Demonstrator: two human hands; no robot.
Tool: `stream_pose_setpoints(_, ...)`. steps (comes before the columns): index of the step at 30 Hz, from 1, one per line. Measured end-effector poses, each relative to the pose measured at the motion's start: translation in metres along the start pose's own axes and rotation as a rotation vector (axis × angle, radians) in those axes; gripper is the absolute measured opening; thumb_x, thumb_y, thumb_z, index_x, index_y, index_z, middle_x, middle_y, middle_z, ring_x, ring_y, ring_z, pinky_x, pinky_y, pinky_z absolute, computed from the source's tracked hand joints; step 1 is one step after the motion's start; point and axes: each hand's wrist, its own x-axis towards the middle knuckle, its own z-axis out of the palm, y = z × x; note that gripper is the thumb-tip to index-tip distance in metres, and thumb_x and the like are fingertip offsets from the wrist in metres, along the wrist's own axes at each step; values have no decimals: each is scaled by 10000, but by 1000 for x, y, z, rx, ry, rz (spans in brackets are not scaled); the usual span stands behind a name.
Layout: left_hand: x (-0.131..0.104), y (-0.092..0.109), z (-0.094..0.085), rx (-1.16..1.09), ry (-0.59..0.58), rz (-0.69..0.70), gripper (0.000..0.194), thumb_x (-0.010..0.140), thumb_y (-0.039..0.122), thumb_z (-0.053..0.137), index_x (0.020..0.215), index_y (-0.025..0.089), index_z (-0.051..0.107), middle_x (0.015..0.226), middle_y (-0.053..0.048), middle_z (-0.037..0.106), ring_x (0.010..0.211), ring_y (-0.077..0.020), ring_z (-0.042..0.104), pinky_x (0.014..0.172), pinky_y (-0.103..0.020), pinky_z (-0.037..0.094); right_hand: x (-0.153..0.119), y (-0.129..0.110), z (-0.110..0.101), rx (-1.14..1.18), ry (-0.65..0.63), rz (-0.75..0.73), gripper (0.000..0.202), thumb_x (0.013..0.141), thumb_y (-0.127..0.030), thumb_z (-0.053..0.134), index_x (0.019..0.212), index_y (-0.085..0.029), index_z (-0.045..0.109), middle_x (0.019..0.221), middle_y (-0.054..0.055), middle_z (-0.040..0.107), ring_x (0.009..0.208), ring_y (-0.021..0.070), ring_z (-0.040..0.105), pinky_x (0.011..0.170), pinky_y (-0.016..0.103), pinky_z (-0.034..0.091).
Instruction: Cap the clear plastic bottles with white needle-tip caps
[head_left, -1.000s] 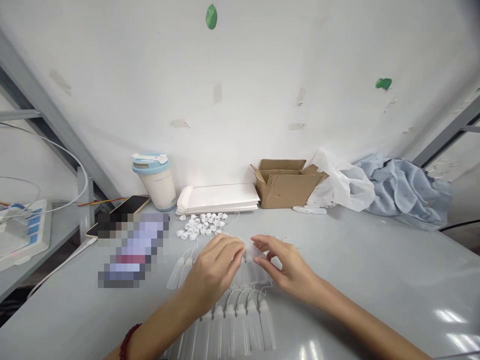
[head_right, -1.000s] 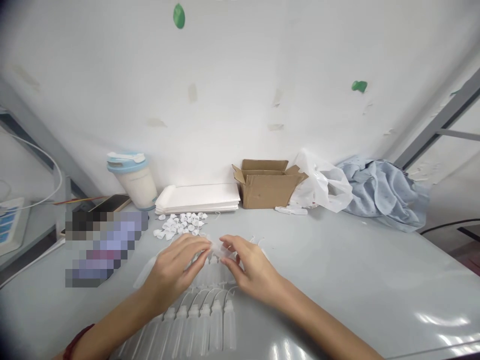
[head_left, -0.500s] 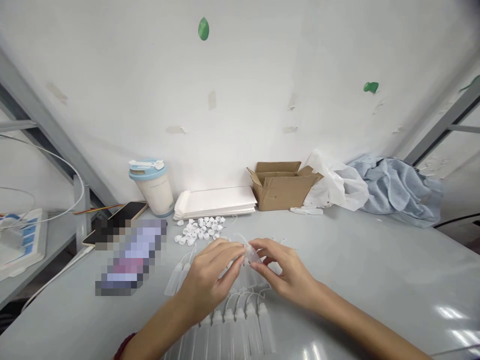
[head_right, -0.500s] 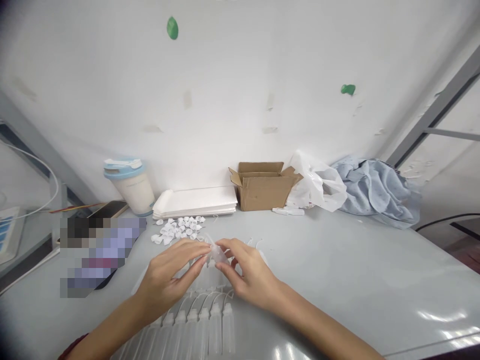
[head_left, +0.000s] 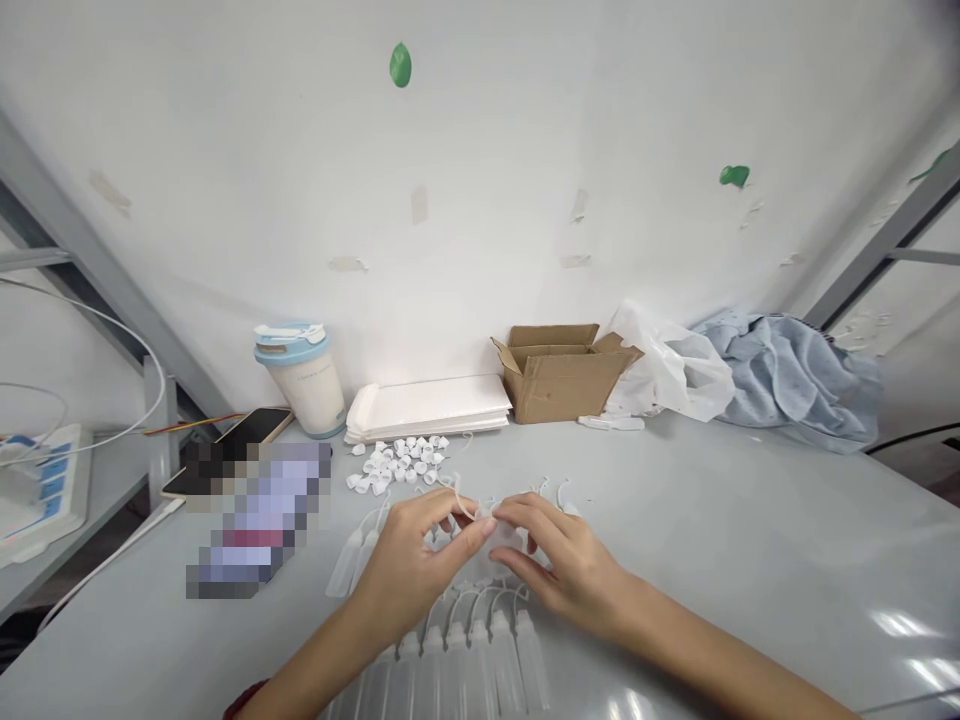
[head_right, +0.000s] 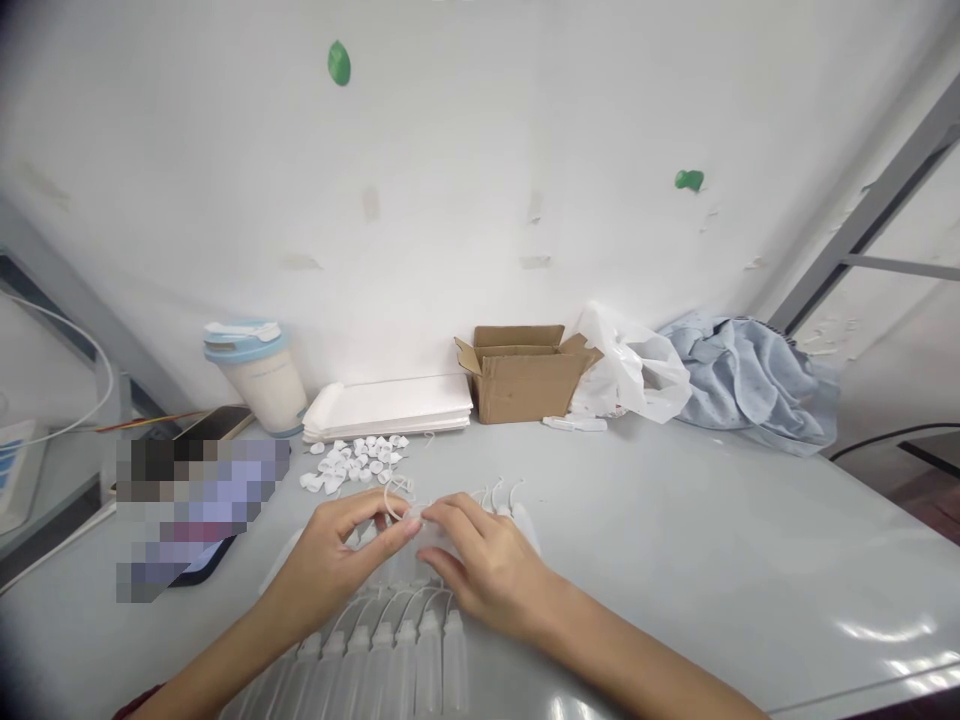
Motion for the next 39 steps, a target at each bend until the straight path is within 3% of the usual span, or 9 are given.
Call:
stream_pose_setpoints(8,1,4,-3,-86,-152,68,187,882,250,483,920,248,666,880,-18,660,816,-174,600,716,-269,492,3,-5,-2,254,19,100,357,903,-261,496,1255,-232,444,908,63,673,736,153,638,588,250,553)
stream_pose_setpoints(11,0,1,-1,-39,-159,44,200,896,261,463,899,244,662,859,-23,651,800,-175,606,602,-242,496,4,-7,-2,265,36,122,337,881,-271,536,1212,-209,520,873,62,683,689,151,636,571,251,551)
stream_pose_setpoints(14,-3,-4,3,109,-9,96,146,880,259,492,910,212,627,862,-51,644,807,-204,602,551,-261,495,7,-8,-5,308,45,275,254,843,-317,590,1058,-187,622,779,42,684,634,151,651,537,243,544)
stream_pose_setpoints(18,-7,-6,5,298,184,367,207,865,173,514,1069,165,542,959,-101,619,912,-236,571,794,-389,489,11,-9,-9,368,70,487,255,794,-371,632,957,-176,632,749,32,670,597,154,650,532,259,539)
stream_pose_setpoints(23,-10,-2,8,395,-8,517,388,839,191,573,1206,142,457,1132,-151,552,1052,-283,500,868,-438,461,12,-12,-6,504,56,627,238,748,-366,670,864,-170,599,716,14,644,586,144,634,524,249,505)
stream_pose_setpoints(27,-12,-3,13,393,-9,545,413,812,184,614,1186,132,448,1125,-153,541,1054,-291,480,870,-446,451,13,-12,-7,613,13,697,239,733,-357,689,812,-166,569,644,-17,613,519,113,584,474,217,455)
stream_pose_setpoints(30,-13,2,16,320,-38,516,356,772,181,657,1082,145,485,1036,-125,564,974,-273,499,812,-415,469,17,-7,-24,606,-163,667,240,699,-326,725,778,-171,561,591,-41,590,530,109,583,465,187,422)
stream_pose_setpoints(35,-18,20,24,204,-283,424,386,675,262,766,977,178,541,949,-69,584,867,-233,514,736,-355,486,21,4,-66,679,-799,573,194,712,-291,706,843,-175,622,651,-20,655,583,122,626,523,200,471)
stream_pose_setpoints(39,-26,23,37,196,-371,456,413,658,319,783,978,178,564,948,-62,607,859,-226,526,750,-344,488,19,9,-77,612,-960,531,62,746,-239,660,762,-180,647,561,-44,623,557,115,616,510,185,455)
